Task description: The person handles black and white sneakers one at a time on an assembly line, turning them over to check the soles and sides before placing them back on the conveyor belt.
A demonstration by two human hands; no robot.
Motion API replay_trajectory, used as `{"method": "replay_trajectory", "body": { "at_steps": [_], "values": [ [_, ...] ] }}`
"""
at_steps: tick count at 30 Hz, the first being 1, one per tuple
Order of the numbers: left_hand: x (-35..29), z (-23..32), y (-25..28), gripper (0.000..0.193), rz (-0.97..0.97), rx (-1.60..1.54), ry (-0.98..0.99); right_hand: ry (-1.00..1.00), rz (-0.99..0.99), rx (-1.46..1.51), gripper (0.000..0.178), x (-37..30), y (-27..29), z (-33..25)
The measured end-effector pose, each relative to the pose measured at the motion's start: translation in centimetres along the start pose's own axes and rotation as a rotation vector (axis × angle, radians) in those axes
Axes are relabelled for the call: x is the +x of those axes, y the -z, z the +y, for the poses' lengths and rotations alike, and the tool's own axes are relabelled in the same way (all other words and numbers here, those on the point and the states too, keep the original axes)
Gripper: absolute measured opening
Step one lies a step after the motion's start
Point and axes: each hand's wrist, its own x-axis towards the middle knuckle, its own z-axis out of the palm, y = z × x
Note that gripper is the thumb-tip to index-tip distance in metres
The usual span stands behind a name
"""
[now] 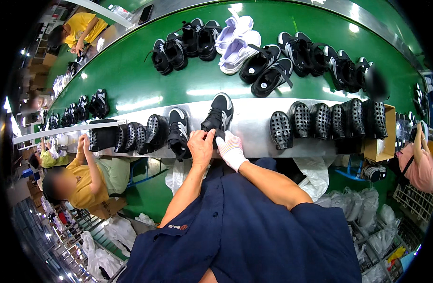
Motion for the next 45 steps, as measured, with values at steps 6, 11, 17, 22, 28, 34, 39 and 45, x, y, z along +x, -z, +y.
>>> {"method": "replay_trajectory", "body": {
  "at_steps": [6, 11, 17, 22, 28, 34, 39, 45],
  "values": [
    [-0.1, 0.0, -0.2, 0.02, -0.096, -0.183, -0.04, 0.166, -0.067, 0.035, 0.025, 1.4, 0.0, 3.1],
    [-0.5, -1.6, 0.0, 0.014, -0.136, -0.179, -0.115, -0.05, -0.195, 0.182, 0.028, 1.0, 0.8, 1.6],
    [-0.7, -0.4, -0.3, 0.023, -0.067, 0.075, -0.206, 0.047, -0.182, 0.022, 0.032, 1.9, 1.2, 2.2],
    [-0.7, 0.6, 0.1, 0.024, -0.111, 0.029, -0.21, 0.101, -0.133, 0.023, 0.032, 2.6, 0.7, 3.4],
    [-0.4, 0.5, -0.3, 0.029, -0.029, 0.15, -0.168, 0.009, -0.307, 0.276, 0.033, -0.4, 4.4, -0.1],
    [-0.4, 0.5, -0.9, 0.035, -0.011, -0.012, 0.054, -0.143, -0.147, 0.866, 0.02, -0.2, 6.1, -1.9],
    [-0.3, 0.7, -0.6, 0.032, -0.031, -0.036, 0.157, -0.164, -0.134, 0.77, 0.015, 0.7, 6.0, -4.0],
    [-0.5, 0.6, -0.7, 0.032, -0.012, -0.08, 0.187, -0.144, -0.147, 0.711, 0.017, 1.6, 5.4, -2.6]
  ]
}}
